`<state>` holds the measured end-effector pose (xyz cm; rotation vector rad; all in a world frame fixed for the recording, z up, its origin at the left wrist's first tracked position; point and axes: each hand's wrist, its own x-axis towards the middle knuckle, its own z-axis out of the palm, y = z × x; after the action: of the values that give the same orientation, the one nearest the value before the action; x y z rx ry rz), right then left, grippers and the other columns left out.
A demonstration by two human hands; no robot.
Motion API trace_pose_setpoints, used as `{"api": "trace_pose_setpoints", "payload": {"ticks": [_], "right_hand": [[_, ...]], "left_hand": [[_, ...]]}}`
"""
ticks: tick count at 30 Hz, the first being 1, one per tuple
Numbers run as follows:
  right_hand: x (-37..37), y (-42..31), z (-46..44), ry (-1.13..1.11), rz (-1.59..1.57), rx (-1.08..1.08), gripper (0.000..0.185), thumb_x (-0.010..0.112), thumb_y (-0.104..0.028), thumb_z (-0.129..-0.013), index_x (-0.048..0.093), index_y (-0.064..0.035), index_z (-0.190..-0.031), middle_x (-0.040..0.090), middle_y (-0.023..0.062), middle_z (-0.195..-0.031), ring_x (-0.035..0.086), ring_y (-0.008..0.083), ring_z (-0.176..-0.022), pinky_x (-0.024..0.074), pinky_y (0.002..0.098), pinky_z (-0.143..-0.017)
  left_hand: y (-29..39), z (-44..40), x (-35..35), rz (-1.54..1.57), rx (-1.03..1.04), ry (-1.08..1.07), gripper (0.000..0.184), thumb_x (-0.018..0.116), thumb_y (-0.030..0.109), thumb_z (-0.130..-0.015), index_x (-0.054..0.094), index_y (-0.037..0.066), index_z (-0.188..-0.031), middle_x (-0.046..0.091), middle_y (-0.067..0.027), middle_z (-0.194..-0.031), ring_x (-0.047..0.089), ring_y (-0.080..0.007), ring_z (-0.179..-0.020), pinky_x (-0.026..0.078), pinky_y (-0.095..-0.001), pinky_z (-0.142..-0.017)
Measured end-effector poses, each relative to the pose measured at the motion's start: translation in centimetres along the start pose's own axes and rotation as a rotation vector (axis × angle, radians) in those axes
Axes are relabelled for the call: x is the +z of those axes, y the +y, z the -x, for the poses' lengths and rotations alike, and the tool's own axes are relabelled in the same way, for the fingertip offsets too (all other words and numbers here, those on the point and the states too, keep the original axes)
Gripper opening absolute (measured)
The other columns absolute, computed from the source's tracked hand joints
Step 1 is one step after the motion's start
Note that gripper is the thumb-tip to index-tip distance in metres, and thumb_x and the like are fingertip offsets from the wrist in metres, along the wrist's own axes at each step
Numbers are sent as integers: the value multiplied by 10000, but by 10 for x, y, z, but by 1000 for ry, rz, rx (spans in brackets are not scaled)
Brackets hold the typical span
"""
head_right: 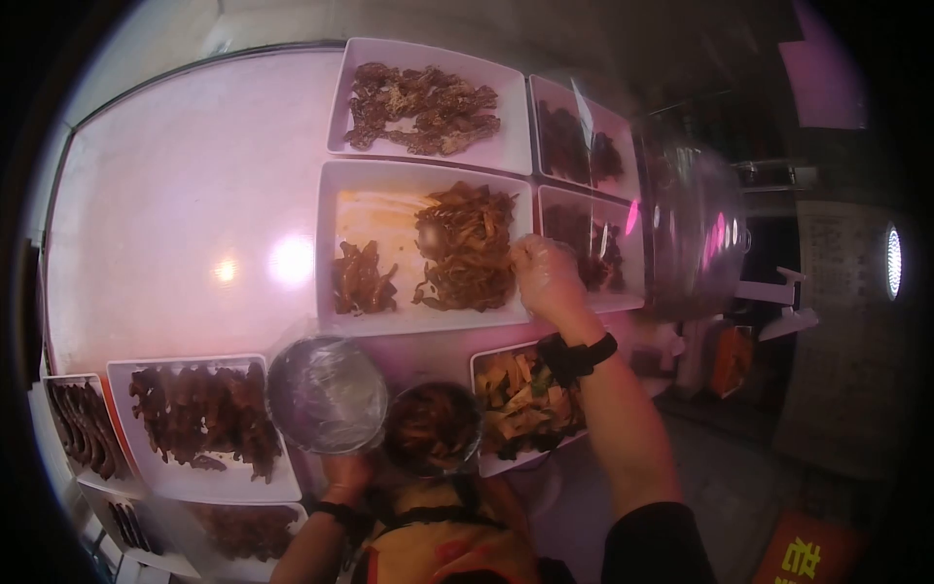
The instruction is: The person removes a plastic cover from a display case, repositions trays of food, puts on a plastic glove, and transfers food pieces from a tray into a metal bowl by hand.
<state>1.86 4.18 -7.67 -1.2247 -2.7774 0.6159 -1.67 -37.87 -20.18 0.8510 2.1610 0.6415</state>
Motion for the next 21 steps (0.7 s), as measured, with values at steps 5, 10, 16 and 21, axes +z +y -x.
{"api": "trace_pose_setpoints", "payload": {"ticks": [5,10,16,21], "right_hand": [[-12,4,-8,19,-112,-30,137,617,-105,-930,701,-6,-974,718,173,-870,693,322,-777,539,408,-746],[-20,-6,-14,-229,-293,215,148,679,-68,-908,720,-1,-1034,708,76,-840,635,152,-731,522,311,-687],[1,-38,-9,-337,-271,118,119,675,-70,-923,720,-9,-1014,709,66,-859,638,131,-751,524,300,-683],[34,-90,-22,-682,-421,155,117,655,-102,-929,719,-9,-962,714,68,-810,647,141,-728,523,316,-684]], "left_hand": [[-13,-1,12,2,17,29,436,693,121,-757,716,166,-1189,698,-140,-1183,638,-400,-1102,513,-505,-925],[-16,1,15,-32,62,48,417,684,130,-784,710,162,-1199,694,-145,-1192,635,-405,-1106,510,-505,-933],[-15,3,19,255,-174,55,384,675,119,-804,716,153,-1184,697,-138,-1190,630,-399,-1114,500,-501,-937],[1,-5,-4,78,4,15,385,683,112,-805,716,157,-1186,698,-129,-1200,630,-384,-1133,497,-491,-937]]}}
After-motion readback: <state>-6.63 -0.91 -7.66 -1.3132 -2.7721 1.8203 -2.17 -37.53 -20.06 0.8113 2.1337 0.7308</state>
